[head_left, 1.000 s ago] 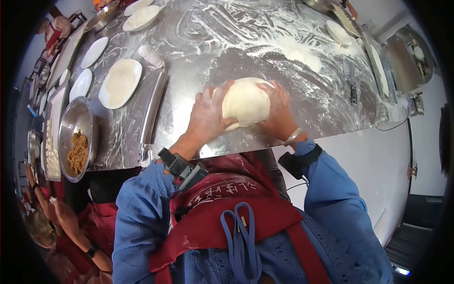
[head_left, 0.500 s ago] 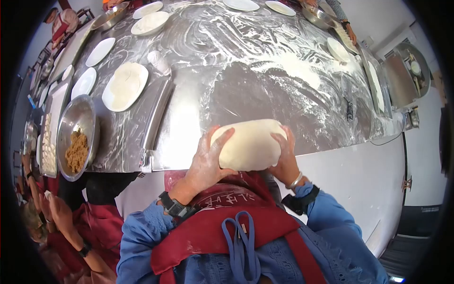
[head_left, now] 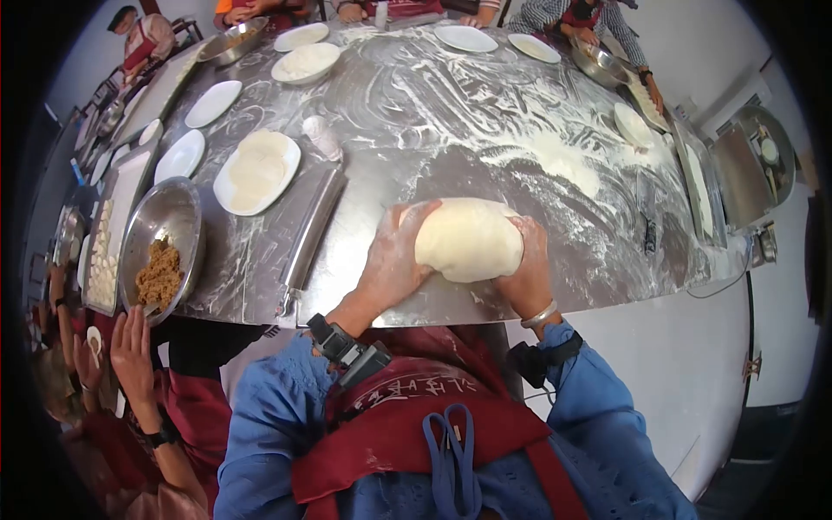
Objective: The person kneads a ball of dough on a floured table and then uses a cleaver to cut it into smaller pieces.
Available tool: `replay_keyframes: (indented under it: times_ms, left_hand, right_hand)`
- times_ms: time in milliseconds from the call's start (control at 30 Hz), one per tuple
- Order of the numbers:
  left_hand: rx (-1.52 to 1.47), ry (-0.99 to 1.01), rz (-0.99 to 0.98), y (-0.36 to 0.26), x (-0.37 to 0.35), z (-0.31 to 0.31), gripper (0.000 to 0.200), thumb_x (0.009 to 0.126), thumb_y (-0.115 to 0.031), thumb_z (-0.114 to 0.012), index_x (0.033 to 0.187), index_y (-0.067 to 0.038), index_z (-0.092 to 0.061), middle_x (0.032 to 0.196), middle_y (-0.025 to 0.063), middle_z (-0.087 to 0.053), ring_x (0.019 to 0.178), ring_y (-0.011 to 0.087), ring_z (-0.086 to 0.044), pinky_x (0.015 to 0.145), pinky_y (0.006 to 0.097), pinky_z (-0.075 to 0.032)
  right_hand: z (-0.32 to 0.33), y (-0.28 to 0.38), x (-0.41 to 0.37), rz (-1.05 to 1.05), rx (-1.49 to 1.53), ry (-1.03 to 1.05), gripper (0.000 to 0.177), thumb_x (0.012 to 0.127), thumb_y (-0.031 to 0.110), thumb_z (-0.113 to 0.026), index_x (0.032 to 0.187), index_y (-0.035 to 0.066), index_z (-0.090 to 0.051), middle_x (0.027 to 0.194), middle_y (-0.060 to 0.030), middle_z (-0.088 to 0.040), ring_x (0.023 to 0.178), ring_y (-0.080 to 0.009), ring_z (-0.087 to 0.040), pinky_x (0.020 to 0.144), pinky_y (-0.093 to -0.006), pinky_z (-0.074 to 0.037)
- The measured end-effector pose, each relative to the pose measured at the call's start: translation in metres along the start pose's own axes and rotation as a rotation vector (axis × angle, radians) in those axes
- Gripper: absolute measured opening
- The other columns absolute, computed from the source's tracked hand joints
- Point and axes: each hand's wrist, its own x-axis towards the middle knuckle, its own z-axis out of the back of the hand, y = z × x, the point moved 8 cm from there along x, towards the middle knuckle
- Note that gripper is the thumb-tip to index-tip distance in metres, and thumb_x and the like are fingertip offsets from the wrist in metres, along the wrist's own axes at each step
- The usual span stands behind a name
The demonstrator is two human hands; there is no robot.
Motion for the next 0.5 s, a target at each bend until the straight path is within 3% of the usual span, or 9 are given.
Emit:
replay_keyframes:
  times_ms: [67, 133, 200, 233, 267, 333, 367, 433, 500]
  left_hand:
    - [0.098, -0.147, -0.121, -0.011, 0.006, 0.024, 0.084, 0.058, 0.001, -0.073, 0.134, -0.013, -0.040, 0.122, 0.0220, -0.042, 0.110, 0.0401, -0.044, 0.095, 0.0441, -0.040]
    - [0.154, -0.154, -0.140, -0.004, 0.004, 0.033, 0.085, 0.058, 0.000, -0.074, 0.134, -0.012, -0.039, 0.124, 0.0223, -0.041, 0.112, 0.0409, -0.042, 0.098, 0.0454, -0.037]
    - [0.349, -0.122, -0.208, -0.001, 0.000, 0.036, 0.085, 0.057, -0.003, -0.075, 0.134, -0.013, -0.041, 0.126, 0.0229, -0.040, 0.114, 0.0411, -0.041, 0.098, 0.0464, -0.035]
    - [0.315, -0.082, -0.157, 0.011, -0.003, 0.035, 0.072, 0.066, -0.014, -0.074, 0.132, -0.011, -0.044, 0.122, 0.0216, -0.044, 0.112, 0.0393, -0.043, 0.096, 0.0466, -0.035]
    - [0.317, -0.089, -0.159, 0.018, -0.002, 0.039, 0.072, 0.066, -0.014, -0.074, 0.132, -0.011, -0.044, 0.122, 0.0216, -0.044, 0.112, 0.0393, -0.043, 0.096, 0.0466, -0.035]
    - [0.216, -0.056, 0.003, 0.032, 0.004, 0.049, 0.059, 0.077, -0.026, -0.069, 0.129, -0.008, -0.047, 0.121, 0.0205, -0.047, 0.110, 0.0375, -0.045, 0.093, 0.0454, -0.036]
    - [0.146, -0.205, 0.030, 0.030, 0.007, 0.059, 0.052, 0.084, -0.034, -0.061, 0.126, -0.006, -0.050, 0.118, 0.0198, -0.050, 0.108, 0.0361, -0.047, 0.092, 0.0446, -0.037]
    - [0.200, -0.279, 0.016, 0.028, 0.026, 0.054, 0.050, 0.085, -0.033, -0.060, 0.126, -0.006, -0.050, 0.118, 0.0204, -0.051, 0.107, 0.0365, -0.048, 0.092, 0.0445, -0.038]
    - [0.276, -0.304, -0.042, 0.030, 0.041, 0.032, 0.042, 0.087, -0.031, -0.055, 0.122, -0.008, -0.054, 0.111, 0.0185, -0.056, 0.099, 0.0352, -0.053, 0.086, 0.0437, -0.041]
  right_hand:
    - [-0.002, 0.013, 0.015, 0.065, -0.020, -0.064, 0.076, 0.059, 0.017, -0.078, 0.125, 0.004, -0.043, 0.127, -0.0197, -0.043, 0.124, -0.0409, -0.035, 0.103, -0.0465, -0.031]
    - [0.004, 0.020, 0.026, 0.107, -0.040, -0.121, 0.080, 0.057, 0.020, -0.080, 0.126, 0.003, -0.042, 0.127, -0.0185, -0.044, 0.125, -0.0386, -0.035, 0.104, -0.0452, -0.031]
    - [-0.011, 0.022, 0.037, 0.174, 0.057, 0.240, 0.083, 0.058, 0.020, -0.080, 0.129, 0.005, -0.041, 0.130, -0.0175, -0.043, 0.126, -0.0354, -0.036, 0.105, -0.0436, -0.031]
    - [-0.011, 0.010, 0.042, 0.069, 0.201, 0.255, 0.079, 0.063, 0.018, -0.077, 0.132, 0.006, -0.041, 0.129, -0.0172, -0.045, 0.125, -0.0346, -0.039, 0.106, -0.0426, -0.029]
    - [-0.010, 0.011, 0.048, 0.076, 0.200, 0.253, 0.079, 0.063, 0.018, -0.077, 0.132, 0.006, -0.041, 0.129, -0.0172, -0.045, 0.125, -0.0346, -0.039, 0.106, -0.0426, -0.029]
    - [0.004, -0.002, 0.062, -0.137, 0.243, 0.101, 0.062, 0.073, 0.022, -0.069, 0.128, 0.007, -0.046, 0.126, -0.0173, -0.049, 0.124, -0.0321, -0.040, 0.104, -0.0434, -0.032]
    - [0.001, 0.003, 0.070, -0.138, 0.242, 0.106, 0.062, 0.073, 0.022, -0.069, 0.128, 0.007, -0.046, 0.126, -0.0173, -0.049, 0.124, -0.0321, -0.040, 0.104, -0.0434, -0.032]
    - [-0.004, 0.035, 0.087, 0.086, 0.028, -0.011, 0.047, 0.083, 0.029, -0.057, 0.124, 0.007, -0.051, 0.124, -0.0161, -0.052, 0.119, -0.0320, -0.044, 0.101, -0.0437, -0.032]
    - [-0.042, 0.028, 0.082, 0.104, 0.000, 0.044, 0.045, 0.085, 0.031, -0.053, 0.123, 0.007, -0.053, 0.124, -0.0157, -0.053, 0.117, -0.0326, -0.045, 0.100, -0.0440, -0.032]
